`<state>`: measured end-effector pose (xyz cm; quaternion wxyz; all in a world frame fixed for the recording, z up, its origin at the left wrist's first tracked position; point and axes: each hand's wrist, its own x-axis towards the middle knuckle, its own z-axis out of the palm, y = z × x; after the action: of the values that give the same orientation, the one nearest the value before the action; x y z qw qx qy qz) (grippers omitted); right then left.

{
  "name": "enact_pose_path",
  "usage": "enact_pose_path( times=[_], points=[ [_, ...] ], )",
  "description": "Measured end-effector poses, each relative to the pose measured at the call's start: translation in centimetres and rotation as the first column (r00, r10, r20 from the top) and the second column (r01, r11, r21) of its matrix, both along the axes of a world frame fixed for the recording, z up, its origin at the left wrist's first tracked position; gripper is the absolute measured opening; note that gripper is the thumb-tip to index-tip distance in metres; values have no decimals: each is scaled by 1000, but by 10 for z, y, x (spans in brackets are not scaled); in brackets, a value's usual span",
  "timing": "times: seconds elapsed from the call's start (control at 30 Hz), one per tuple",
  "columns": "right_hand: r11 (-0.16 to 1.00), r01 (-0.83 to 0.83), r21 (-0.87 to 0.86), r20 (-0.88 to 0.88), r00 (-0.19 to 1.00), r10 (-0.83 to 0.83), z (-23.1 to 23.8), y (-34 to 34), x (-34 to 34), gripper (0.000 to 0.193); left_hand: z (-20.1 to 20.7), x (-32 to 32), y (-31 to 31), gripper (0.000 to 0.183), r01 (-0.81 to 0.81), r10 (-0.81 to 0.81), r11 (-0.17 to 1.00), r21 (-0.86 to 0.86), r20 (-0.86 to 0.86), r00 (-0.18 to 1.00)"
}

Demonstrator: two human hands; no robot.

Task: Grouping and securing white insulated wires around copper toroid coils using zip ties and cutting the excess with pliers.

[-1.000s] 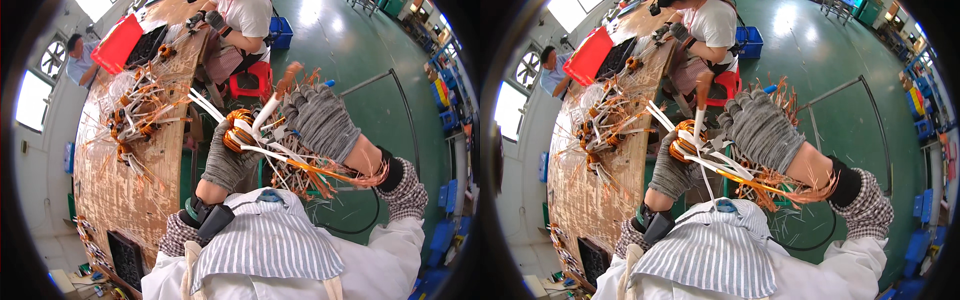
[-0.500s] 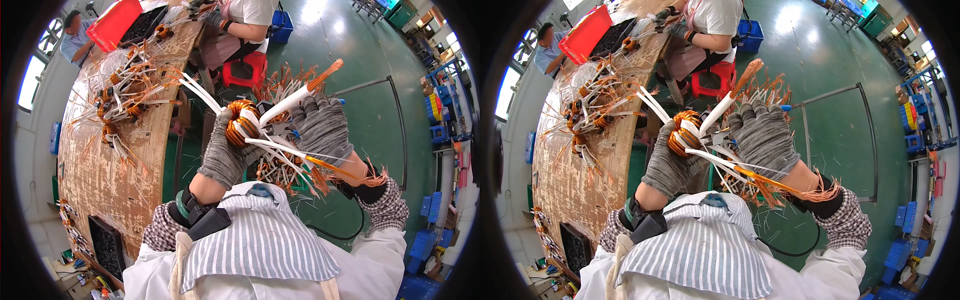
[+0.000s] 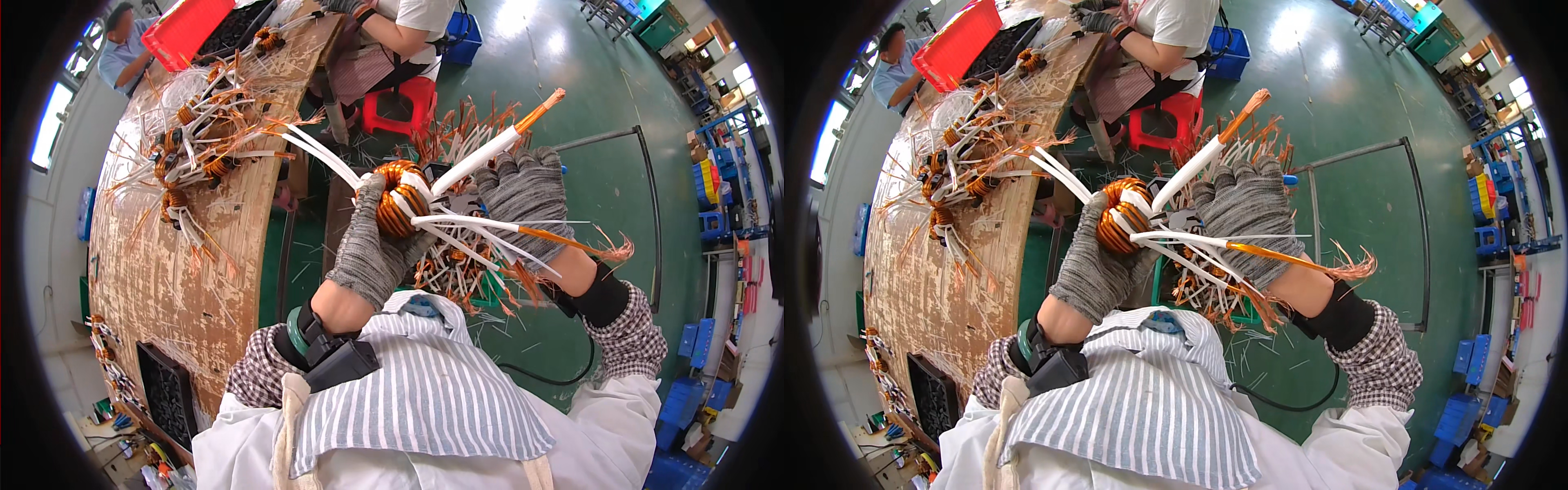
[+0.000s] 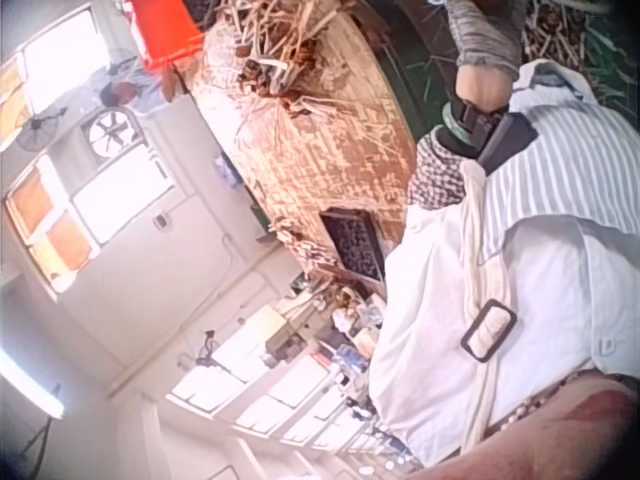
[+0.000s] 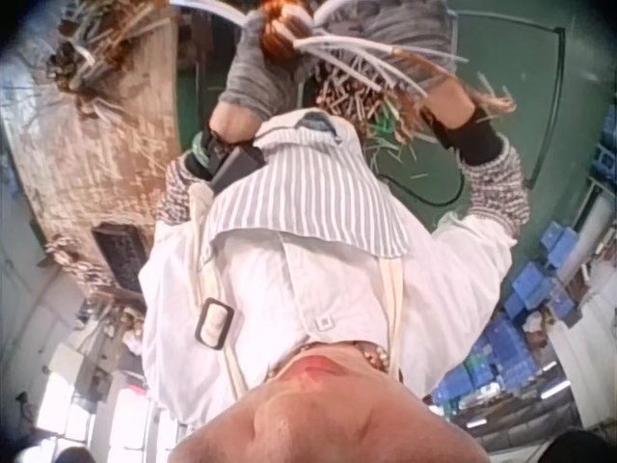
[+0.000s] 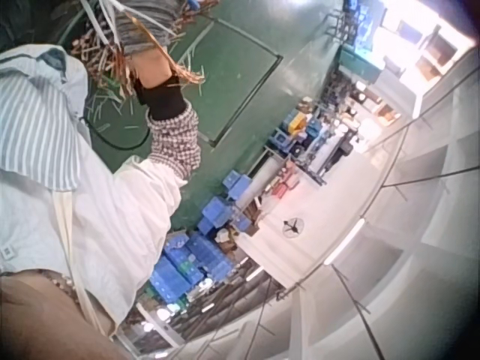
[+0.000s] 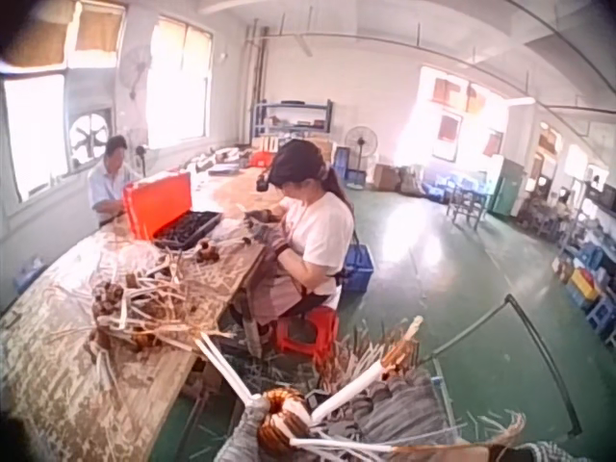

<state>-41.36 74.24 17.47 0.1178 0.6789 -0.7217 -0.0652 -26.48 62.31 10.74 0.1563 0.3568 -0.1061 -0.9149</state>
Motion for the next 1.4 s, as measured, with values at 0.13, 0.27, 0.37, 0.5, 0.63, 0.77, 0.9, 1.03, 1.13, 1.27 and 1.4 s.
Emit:
enact_pose_path(
  times=[0.13, 0.27, 0.37, 0.5, 0.63, 0.77, 0.9, 1.03, 1.13, 1.27, 1.4],
  points=[
    [989, -80, -127, -49, 996, 74, -17, -3, -10, 28, -1, 1, 0, 50, -8, 8, 1000, -1, -1, 1000],
    [989, -120, -81, -92, 989, 112, -47, -8, -36, 26, -7, 9, -11, 49, -23, 25, 998, 57, -38, 999],
    [952, 64, -300, 166, 986, -14, -65, 30, -85, 28, -6, 4, -20, 46, -132, 137, 985, 114, -36, 990],
    [635, 753, 171, 292, 577, -763, -54, 86, -89, 32, -2, 4, -39, 43, -227, 253, 958, 176, -142, 957],
    [782, 618, 83, 936, 221, -273, -60, 100, -17, 45, -5, -1, -45, 46, -266, 296, 955, 134, -323, 899],
    [826, 561, -52, 976, 203, -76, -70, 45, 38, 46, -5, -6, -43, 52, -85, 120, 993, 88, -596, 794],
    [771, 609, -185, 830, 518, -209, -70, 13, 41, 37, 7, -4, -26, 55, -116, 15, 983, -140, -574, 819],
    [791, 540, -289, 720, 666, -192, -61, 9, 40, 33, 20, 4, -13, 58, -117, -100, 930, -348, -548, 831],
    [835, 500, -230, 665, 707, -240, -55, 5, 41, 31, 18, 8, -10, 60, -104, -65, 952, -288, -522, 851],
    [849, 431, -307, 624, 764, -163, -64, 6, 40, 29, 13, 13, -7, 61, -93, -93, 945, -315, -528, 844],
    [875, 372, -309, 638, 764, -99, -64, 9, 38, 27, 10, 17, -4, 57, -62, -89, 953, -296, -469, 879]
  ],
)
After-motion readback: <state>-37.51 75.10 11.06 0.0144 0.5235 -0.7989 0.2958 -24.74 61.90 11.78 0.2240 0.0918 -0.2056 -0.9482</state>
